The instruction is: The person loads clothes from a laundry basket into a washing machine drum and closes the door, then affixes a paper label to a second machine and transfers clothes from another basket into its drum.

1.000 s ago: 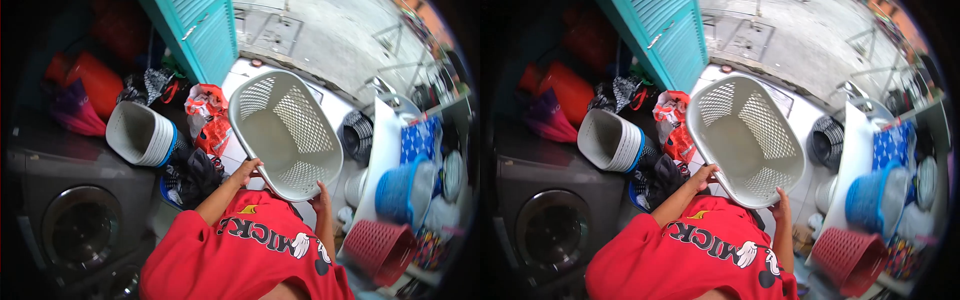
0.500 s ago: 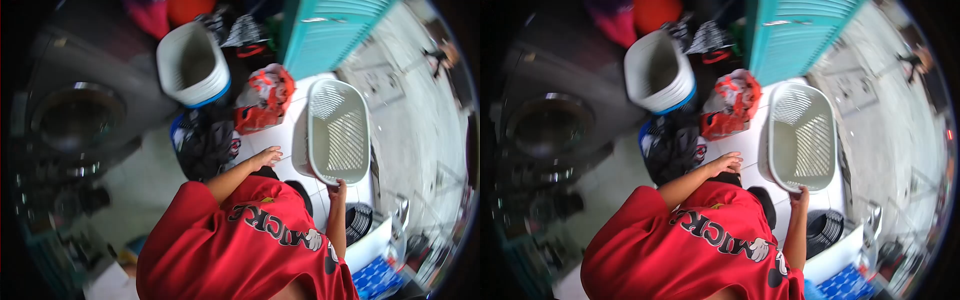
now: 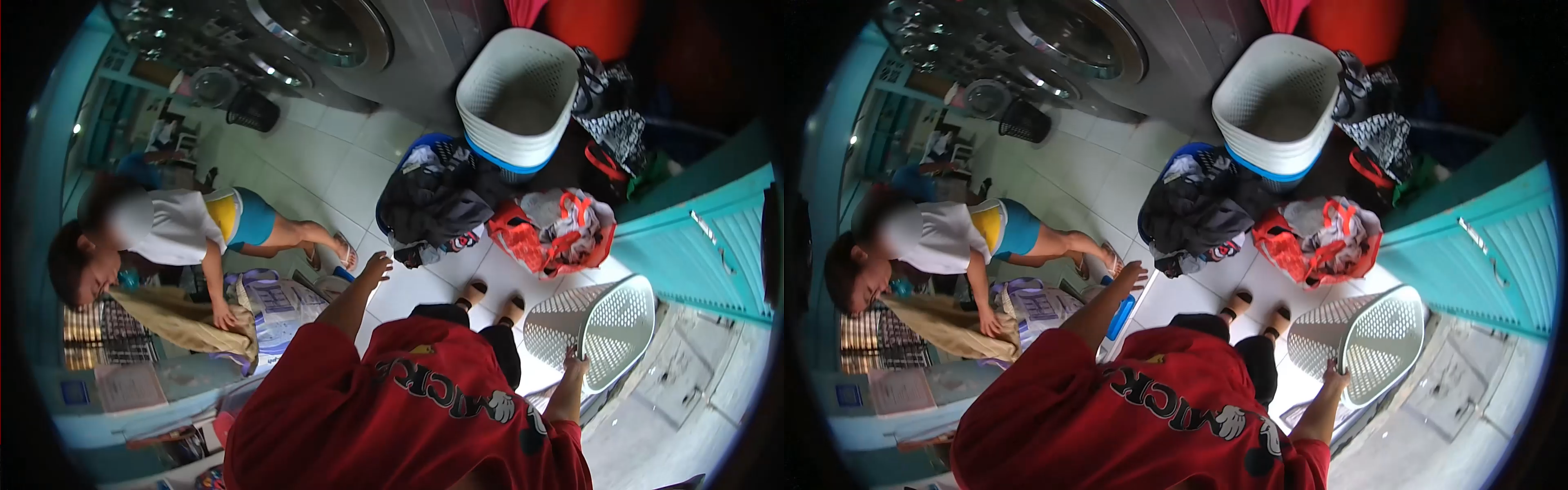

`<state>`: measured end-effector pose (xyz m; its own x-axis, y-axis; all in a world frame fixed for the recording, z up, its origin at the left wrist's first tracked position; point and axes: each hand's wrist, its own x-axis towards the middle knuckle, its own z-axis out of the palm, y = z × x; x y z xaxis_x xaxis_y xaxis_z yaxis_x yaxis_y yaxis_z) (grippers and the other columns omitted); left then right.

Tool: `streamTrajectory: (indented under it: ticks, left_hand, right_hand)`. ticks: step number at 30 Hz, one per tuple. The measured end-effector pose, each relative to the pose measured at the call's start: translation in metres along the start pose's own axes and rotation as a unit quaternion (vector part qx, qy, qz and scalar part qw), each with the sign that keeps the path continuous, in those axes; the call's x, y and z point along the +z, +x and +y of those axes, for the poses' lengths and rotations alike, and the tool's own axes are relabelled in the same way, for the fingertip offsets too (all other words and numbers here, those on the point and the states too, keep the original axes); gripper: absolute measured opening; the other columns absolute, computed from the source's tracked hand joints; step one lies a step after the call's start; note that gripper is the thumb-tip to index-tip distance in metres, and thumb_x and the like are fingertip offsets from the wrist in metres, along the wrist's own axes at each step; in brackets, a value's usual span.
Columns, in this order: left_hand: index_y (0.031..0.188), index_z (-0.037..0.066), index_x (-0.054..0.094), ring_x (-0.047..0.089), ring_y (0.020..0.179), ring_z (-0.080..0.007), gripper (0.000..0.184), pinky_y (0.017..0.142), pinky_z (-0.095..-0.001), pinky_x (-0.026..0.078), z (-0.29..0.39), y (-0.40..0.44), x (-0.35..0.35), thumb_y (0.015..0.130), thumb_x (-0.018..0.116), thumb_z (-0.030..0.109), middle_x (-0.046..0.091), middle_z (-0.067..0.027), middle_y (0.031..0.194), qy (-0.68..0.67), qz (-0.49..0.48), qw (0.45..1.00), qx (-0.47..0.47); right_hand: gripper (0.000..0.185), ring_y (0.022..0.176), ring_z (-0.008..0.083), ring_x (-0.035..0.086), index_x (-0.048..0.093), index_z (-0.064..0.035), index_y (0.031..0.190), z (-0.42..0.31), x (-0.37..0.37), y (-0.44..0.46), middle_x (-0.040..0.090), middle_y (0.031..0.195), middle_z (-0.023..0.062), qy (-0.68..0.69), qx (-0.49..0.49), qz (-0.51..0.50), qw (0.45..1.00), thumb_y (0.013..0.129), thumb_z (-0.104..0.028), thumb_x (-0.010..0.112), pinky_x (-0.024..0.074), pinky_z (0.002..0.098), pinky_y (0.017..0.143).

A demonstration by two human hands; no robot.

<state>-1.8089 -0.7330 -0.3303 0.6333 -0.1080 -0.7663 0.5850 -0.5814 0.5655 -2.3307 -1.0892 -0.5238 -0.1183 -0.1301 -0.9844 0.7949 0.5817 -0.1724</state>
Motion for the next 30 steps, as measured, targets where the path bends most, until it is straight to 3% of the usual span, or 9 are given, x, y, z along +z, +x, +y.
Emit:
streamTrajectory:
  ticks: [4,7,12,13,16,19,23,26,30]
  left_hand:
    - [0.127,0.016,0.024,0.054,0.089,-0.0188,0.056,0.071,-0.0351,0.042,0.005,-0.036,0.018,0.076,0.048,0.019,0.055,-0.0063,0.096,-0.040,-0.040,0.998,-0.042]
    - [0.131,0.017,0.015,0.055,0.077,-0.0142,0.065,0.066,-0.0324,0.043,0.025,-0.046,0.040,0.075,0.048,0.015,0.058,-0.0051,0.088,0.000,-0.027,0.998,-0.049]
    - [0.132,0.018,0.010,0.048,0.052,-0.0089,0.071,0.043,-0.0213,0.038,0.075,-0.037,0.076,0.073,0.048,0.009,0.054,-0.0044,0.068,0.025,0.009,1.000,-0.007]
    - [0.132,0.018,0.010,0.048,0.052,-0.0089,0.071,0.043,-0.0213,0.038,0.080,-0.035,0.082,0.073,0.048,0.009,0.054,-0.0044,0.068,0.019,0.010,1.000,-0.009]
    - [0.133,0.018,0.009,0.042,0.044,-0.0082,0.072,0.036,-0.0185,0.032,0.097,-0.037,0.100,0.073,0.048,0.008,0.050,-0.0037,0.062,0.009,-0.026,1.000,0.009]
    - [0.133,0.018,0.010,0.039,0.043,-0.0081,0.072,0.036,-0.0212,0.031,0.101,-0.030,0.101,0.072,0.048,0.009,0.049,-0.0029,0.061,0.056,-0.046,0.997,0.005]
    - [0.133,0.017,0.013,0.041,0.044,-0.0086,0.071,0.037,-0.0216,0.032,0.100,-0.018,0.089,0.072,0.049,0.010,0.049,-0.0027,0.061,0.016,-0.067,0.998,0.009]
    - [0.132,0.016,0.016,0.042,0.046,-0.0089,0.068,0.039,-0.0210,0.033,0.094,-0.002,0.069,0.073,0.049,0.011,0.051,-0.0027,0.063,-0.025,-0.077,0.996,0.037]
    - [0.130,0.012,0.022,0.042,0.050,-0.0067,0.060,0.042,-0.0189,0.034,0.076,0.024,0.025,0.076,0.048,0.012,0.050,-0.0014,0.066,-0.074,-0.107,0.991,0.035]
  right_hand:
    - [0.031,0.087,0.0314,0.049,0.044,0.0086,0.101,0.007,0.038,-0.013,0.048,0.099,0.0188,-0.015,-0.087,0.024,0.996,0.080,-0.014,0.042,0.0510,0.0332,0.069]
    - [0.032,0.087,0.0306,0.050,0.045,0.0044,0.103,-0.015,0.032,0.014,0.050,0.098,0.0156,0.105,0.179,0.012,0.978,0.080,-0.018,0.046,0.0498,0.0400,0.070]
    - [0.037,0.092,0.0267,0.049,0.044,-0.0034,0.111,-0.004,0.025,0.003,0.051,0.102,0.0124,0.014,0.100,0.080,0.992,0.080,-0.024,0.045,0.0467,0.0402,0.069]
    - [0.033,0.092,0.0270,0.050,0.047,-0.0054,0.107,-0.008,0.028,-0.004,0.053,0.096,0.0118,-0.011,0.150,0.132,0.980,0.080,-0.023,0.045,0.0445,0.0469,0.071]
    - [0.044,0.094,0.0331,0.047,0.040,-0.0048,0.114,-0.002,0.032,-0.030,0.043,0.110,0.0192,-0.029,0.129,0.201,0.971,0.079,-0.031,0.043,0.0405,0.0478,0.078]
    - [0.060,0.104,0.0351,0.040,0.012,-0.0063,0.127,-0.009,0.013,-0.014,0.023,0.128,0.0189,-0.171,0.174,0.114,0.963,0.081,-0.037,0.035,0.0383,0.0486,0.084]
    - [0.036,0.102,0.0248,0.047,0.035,-0.0050,0.115,0.001,0.032,-0.047,0.049,0.112,0.0110,-0.126,0.015,0.009,0.992,0.085,-0.024,0.034,0.0440,0.0378,0.081]
    - [0.037,0.099,0.0252,0.049,0.036,-0.0052,0.114,0.010,0.077,-0.065,0.049,0.111,0.0105,-0.228,0.013,-0.068,0.971,0.084,-0.026,0.038,0.0454,0.0352,0.077]
    - [0.040,0.090,0.0222,0.052,0.033,-0.0075,0.116,0.056,0.145,-0.103,0.052,0.103,0.0097,-0.378,-0.101,-0.152,0.908,0.082,-0.025,0.041,0.0445,0.0330,0.072]
